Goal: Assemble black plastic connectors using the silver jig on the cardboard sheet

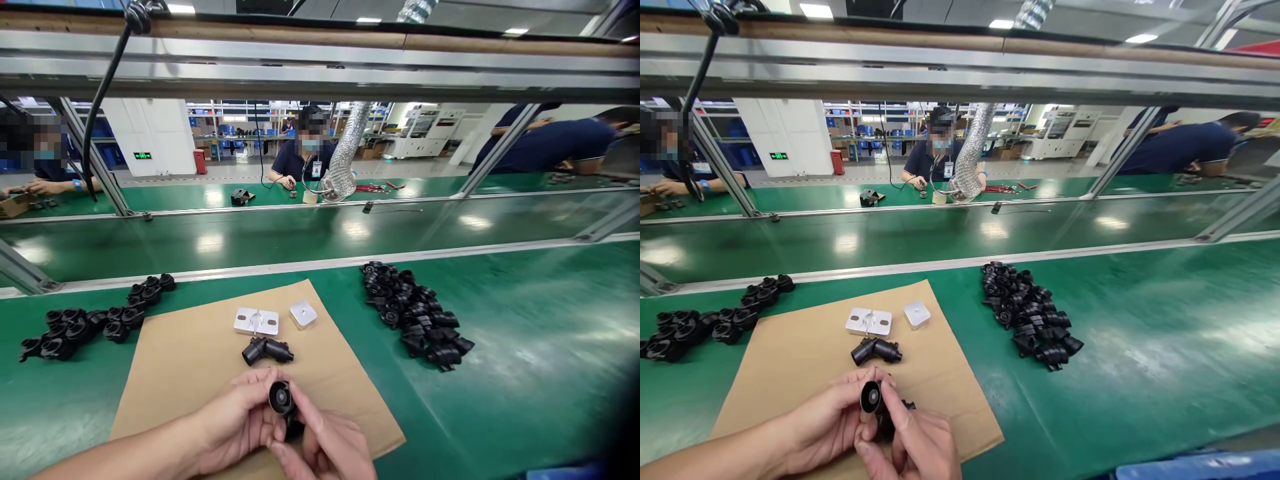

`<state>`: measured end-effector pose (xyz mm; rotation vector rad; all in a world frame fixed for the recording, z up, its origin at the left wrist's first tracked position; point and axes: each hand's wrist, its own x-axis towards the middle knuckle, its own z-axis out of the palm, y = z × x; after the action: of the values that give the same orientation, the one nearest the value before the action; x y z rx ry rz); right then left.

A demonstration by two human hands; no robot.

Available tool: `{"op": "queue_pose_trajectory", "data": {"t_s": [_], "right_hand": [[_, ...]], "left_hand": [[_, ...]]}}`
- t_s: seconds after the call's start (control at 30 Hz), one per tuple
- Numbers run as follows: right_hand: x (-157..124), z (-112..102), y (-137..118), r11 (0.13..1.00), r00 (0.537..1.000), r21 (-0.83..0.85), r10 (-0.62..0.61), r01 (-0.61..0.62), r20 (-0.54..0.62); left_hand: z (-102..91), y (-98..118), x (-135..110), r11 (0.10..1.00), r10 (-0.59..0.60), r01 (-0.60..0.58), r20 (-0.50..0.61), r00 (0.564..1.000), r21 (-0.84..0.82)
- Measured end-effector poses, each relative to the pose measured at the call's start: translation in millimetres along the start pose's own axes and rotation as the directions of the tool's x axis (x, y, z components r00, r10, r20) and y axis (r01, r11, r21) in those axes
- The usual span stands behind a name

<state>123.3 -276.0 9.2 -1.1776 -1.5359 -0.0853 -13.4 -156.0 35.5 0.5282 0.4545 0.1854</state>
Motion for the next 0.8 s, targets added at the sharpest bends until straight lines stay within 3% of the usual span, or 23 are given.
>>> {"op": "queue_pose_trajectory", "data": {"t_s": [0.17,0.4,0.6,0.8], "right_hand": [[-9,2,0,0.997,0.994,-0.029,0.078,-0.077,0.074],[-16,1,3,0.963,0.947,0.115,0.212,-0.245,0.24],[-19,7,-3,0.946,0.944,0.135,0.266,-0.295,0.196],[-30,11,-1,0.945,0.928,0.017,0.317,-0.326,0.194]], "left_hand": [[1.3,4,4,0.994,-0.026,0.035,-0.098,0.995,0.099],[0.4,8,6,0.964,-0.031,0.086,-0.216,0.976,0.252],[-2.5,5,6,0.955,-0.044,0.113,-0.245,0.969,0.273],[-5.9,6,8,0.944,-0.049,0.125,-0.245,0.968,0.305]]}}
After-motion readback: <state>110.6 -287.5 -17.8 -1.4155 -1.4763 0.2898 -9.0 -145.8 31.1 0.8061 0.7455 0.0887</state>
